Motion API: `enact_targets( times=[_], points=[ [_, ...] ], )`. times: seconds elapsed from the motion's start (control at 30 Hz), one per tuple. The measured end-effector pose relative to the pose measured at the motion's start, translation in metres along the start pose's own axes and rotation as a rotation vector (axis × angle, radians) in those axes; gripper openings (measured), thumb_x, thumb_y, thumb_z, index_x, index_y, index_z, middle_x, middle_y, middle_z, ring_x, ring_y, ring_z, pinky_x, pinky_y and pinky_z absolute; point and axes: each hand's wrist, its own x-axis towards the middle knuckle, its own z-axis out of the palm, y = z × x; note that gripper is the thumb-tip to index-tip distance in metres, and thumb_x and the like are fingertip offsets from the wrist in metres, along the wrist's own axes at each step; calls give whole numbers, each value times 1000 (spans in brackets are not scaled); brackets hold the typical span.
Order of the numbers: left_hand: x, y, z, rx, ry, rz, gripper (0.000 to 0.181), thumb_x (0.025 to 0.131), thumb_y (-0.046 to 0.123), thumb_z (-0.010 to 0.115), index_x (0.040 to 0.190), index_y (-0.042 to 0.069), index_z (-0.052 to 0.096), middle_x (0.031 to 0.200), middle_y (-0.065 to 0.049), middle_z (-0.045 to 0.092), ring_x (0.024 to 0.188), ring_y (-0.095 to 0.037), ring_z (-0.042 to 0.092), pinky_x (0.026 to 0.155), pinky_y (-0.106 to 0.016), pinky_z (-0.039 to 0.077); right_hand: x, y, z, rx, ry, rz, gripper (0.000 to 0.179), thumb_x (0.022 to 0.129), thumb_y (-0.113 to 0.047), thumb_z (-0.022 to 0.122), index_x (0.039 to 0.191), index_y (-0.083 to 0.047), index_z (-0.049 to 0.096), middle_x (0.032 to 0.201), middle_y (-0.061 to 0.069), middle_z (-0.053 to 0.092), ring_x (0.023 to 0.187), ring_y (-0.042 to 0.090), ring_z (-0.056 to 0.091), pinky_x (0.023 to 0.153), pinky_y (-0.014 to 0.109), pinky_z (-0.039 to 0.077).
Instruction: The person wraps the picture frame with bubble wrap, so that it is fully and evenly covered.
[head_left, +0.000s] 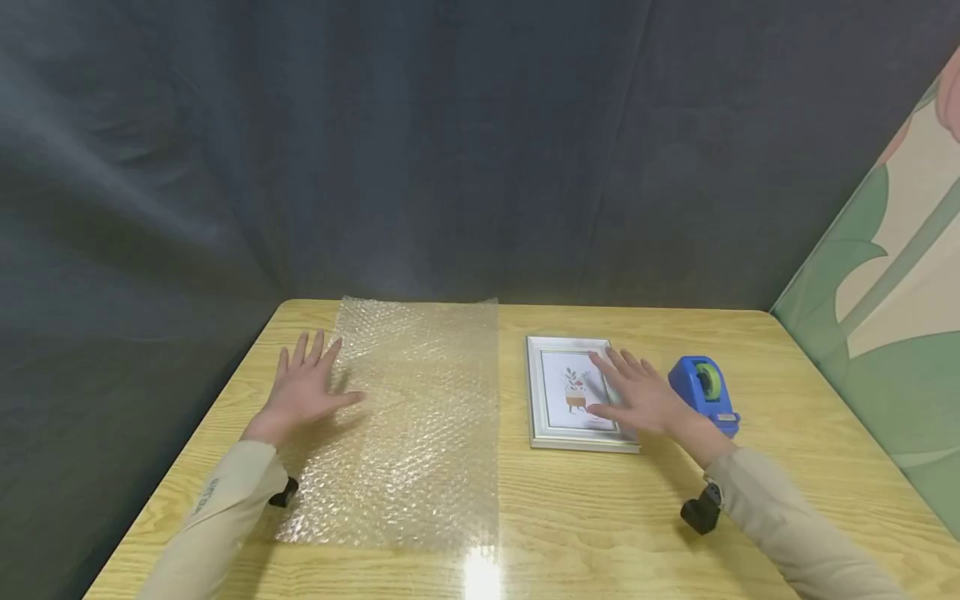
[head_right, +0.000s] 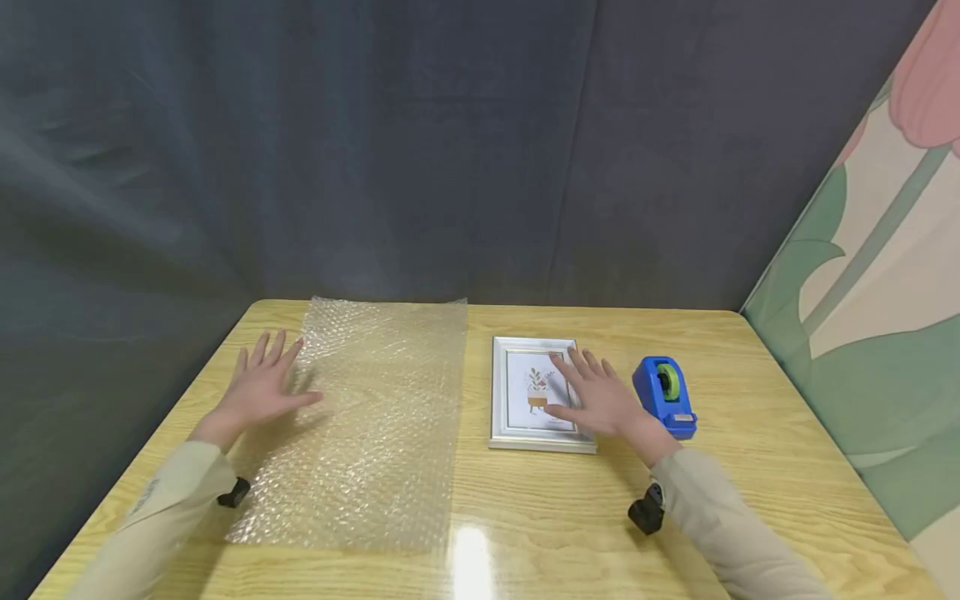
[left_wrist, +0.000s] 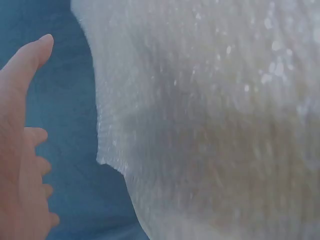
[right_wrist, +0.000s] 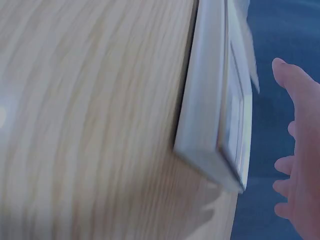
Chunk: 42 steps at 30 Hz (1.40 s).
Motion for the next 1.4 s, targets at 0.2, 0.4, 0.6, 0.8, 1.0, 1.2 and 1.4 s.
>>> enact_targets(
  times=[0.2,0.4,0.6,0.8,1.0,1.2,1.4],
  points=[
    [-11,-12,-6,-72,-7,-39,97,77,61,56,142,-1,20,145,-31,9,132,-48,3,103,-64,3,13,-21,4,117,49,-84,78,84,-41,60,143,-4,24,144,24,25,131,42,22,104,57,21],
    [-21,-22,-11,-212,-59,-118,97,79,60,56,144,0,15,146,-30,8,128,-53,9,97,-69,16,26,-48,11,366,46,-115,82,82,-33,66,143,-1,20,145,22,24,129,38,30,99,49,37],
    [-26,-34,-8,-356,-99,-143,98,81,57,56,144,0,9,145,-31,11,127,-53,14,98,-67,19,35,-78,15,489,27,-89,82,81,-31,67,143,-1,22,145,19,27,128,35,33,104,48,30],
    [-29,-46,-2,-425,-137,-167,95,83,52,57,144,-3,9,144,-31,14,128,-50,17,99,-63,22,43,-97,20,687,-2,-55,81,83,-26,65,143,1,18,144,23,27,122,38,40,100,48,36],
    [-30,-49,2,-459,-165,-179,94,84,48,58,143,-6,8,142,-34,15,126,-52,20,98,-63,25,51,-110,26,846,-62,21,83,84,-26,65,144,0,13,144,25,22,122,41,38,98,47,39],
    [-30,-47,7,-458,-174,-209,92,85,41,60,142,-8,6,137,-37,26,121,-51,31,95,-59,34,57,-125,30,915,-68,95,82,84,-14,64,142,6,9,145,28,16,123,46,34,99,49,36],
    [-28,-50,12,-501,-166,-229,89,85,35,62,142,-8,7,134,-34,32,118,-49,36,93,-55,38,65,-127,46,938,-22,152,83,81,-10,65,142,6,11,143,28,21,116,40,45,91,44,45]
  ],
)
